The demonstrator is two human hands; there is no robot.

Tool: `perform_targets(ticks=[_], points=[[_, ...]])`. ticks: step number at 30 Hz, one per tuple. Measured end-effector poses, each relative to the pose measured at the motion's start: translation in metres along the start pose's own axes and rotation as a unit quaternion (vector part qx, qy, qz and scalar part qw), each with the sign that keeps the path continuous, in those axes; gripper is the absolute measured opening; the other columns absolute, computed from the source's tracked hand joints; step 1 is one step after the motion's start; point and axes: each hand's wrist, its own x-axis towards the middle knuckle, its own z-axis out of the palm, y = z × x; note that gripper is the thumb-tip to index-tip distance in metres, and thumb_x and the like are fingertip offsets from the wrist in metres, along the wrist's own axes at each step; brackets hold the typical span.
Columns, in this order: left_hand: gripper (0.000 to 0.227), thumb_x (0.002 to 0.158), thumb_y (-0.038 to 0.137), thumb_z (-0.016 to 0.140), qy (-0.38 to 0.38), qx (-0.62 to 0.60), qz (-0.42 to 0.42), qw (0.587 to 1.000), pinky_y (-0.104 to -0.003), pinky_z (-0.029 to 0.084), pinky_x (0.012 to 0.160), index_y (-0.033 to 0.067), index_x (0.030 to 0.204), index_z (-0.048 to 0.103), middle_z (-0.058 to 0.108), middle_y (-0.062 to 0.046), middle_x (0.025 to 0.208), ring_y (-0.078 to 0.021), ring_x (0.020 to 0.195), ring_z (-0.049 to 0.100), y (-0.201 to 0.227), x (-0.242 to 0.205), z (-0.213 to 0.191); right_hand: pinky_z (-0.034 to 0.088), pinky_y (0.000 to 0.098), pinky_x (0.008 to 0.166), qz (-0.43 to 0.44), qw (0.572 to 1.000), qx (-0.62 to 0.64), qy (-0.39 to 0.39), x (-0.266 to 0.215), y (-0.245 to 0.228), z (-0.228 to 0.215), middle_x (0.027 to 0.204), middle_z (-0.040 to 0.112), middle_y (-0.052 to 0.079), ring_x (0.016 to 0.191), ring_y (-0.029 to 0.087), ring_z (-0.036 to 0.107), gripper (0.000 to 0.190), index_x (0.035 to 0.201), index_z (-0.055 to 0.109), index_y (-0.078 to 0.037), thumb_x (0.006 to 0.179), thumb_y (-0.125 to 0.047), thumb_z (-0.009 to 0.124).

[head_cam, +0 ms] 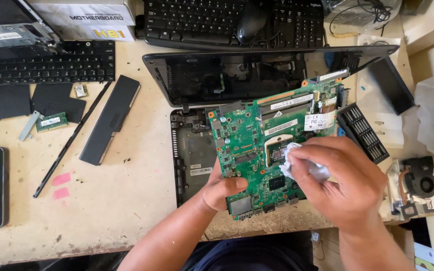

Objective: The person holds a green laptop motherboard and wipes its surface with a white cloth. They focus on cleaning specific areas, including the CPU socket and surrounding components, while holding the board over a disassembled laptop chassis.

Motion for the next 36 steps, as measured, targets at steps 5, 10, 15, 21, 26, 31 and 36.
perform_targets(ticks=[5,10,15,21,26,31,36], points=[[0.086,0.102,0.034,0.072,-0.032,-0.052,0.022,0.998,-0.070,0.041,0.125,0.0197,0.170,0.021,0.035,-0.015,0.170,-0.0482,0.158,0.037,0.033,0.011,0.020,0.058,0.0317,0.069,-0.021,0.999,-0.020,-0.033,0.004,-0.001,0.001,0.095,0.070,0.021,0.076,0.024,0.068,0.005,0.097,0.076,0.006,0.093,0.005,0.073],[0.086,0.099,0.031,0.071,-0.006,-0.017,0.005,1.000,-0.063,0.041,0.120,0.0137,0.170,0.025,0.044,-0.015,0.166,-0.0384,0.153,0.043,0.001,-0.002,-0.002,0.059,0.0319,0.070,-0.041,0.998,-0.011,-0.039,-0.004,0.008,0.003,0.095,0.072,0.019,0.079,0.026,0.070,0.005,0.098,0.073,0.005,0.093,0.002,0.072],[0.092,0.097,0.036,0.075,0.029,-0.002,-0.032,0.999,-0.065,0.044,0.118,0.0172,0.170,0.022,0.044,-0.015,0.166,-0.0421,0.154,0.043,-0.010,-0.006,-0.010,0.058,0.0342,0.067,0.017,0.999,-0.032,0.017,-0.015,0.011,0.008,0.091,0.074,0.022,0.077,0.028,0.071,0.025,0.097,0.069,0.012,0.086,0.001,0.088],[0.092,0.091,0.031,0.072,0.046,-0.001,-0.082,0.996,-0.064,0.042,0.117,0.0161,0.169,0.025,0.043,-0.014,0.167,-0.0408,0.153,0.044,0.021,0.006,0.008,0.064,0.0355,0.076,-0.051,0.998,0.022,0.010,-0.014,0.015,0.003,0.093,0.072,0.026,0.084,0.032,0.075,0.005,0.096,0.070,0.010,0.091,0.011,0.071],[0.082,0.101,0.039,0.069,-0.022,0.001,0.015,1.000,-0.068,0.037,0.129,0.0151,0.169,0.029,0.038,-0.014,0.170,-0.0430,0.160,0.036,0.039,0.017,0.023,0.040,0.0331,0.065,0.012,0.999,-0.029,0.016,-0.016,0.015,-0.007,0.110,0.047,0.023,0.067,0.022,0.046,0.033,0.106,0.079,-0.007,0.104,0.021,0.062],[0.076,0.101,0.038,0.069,-0.025,0.005,0.025,0.999,-0.063,0.037,0.129,0.0119,0.165,0.038,0.046,-0.013,0.166,-0.0390,0.157,0.042,0.039,0.020,0.022,0.044,0.0353,0.069,0.005,0.995,-0.099,-0.022,-0.021,0.017,-0.009,0.114,0.056,0.022,0.089,0.025,0.059,0.012,0.108,0.081,-0.007,0.097,-0.002,0.080],[0.076,0.100,0.040,0.070,-0.032,-0.011,-0.007,0.999,-0.065,0.042,0.126,0.0128,0.164,0.040,0.046,-0.014,0.165,-0.0423,0.156,0.044,0.044,0.019,0.027,0.059,0.0387,0.083,-0.022,0.998,-0.054,-0.004,-0.019,0.013,-0.010,0.126,0.060,0.034,0.110,0.039,0.070,0.008,0.101,0.077,0.009,0.096,0.003,0.076]])
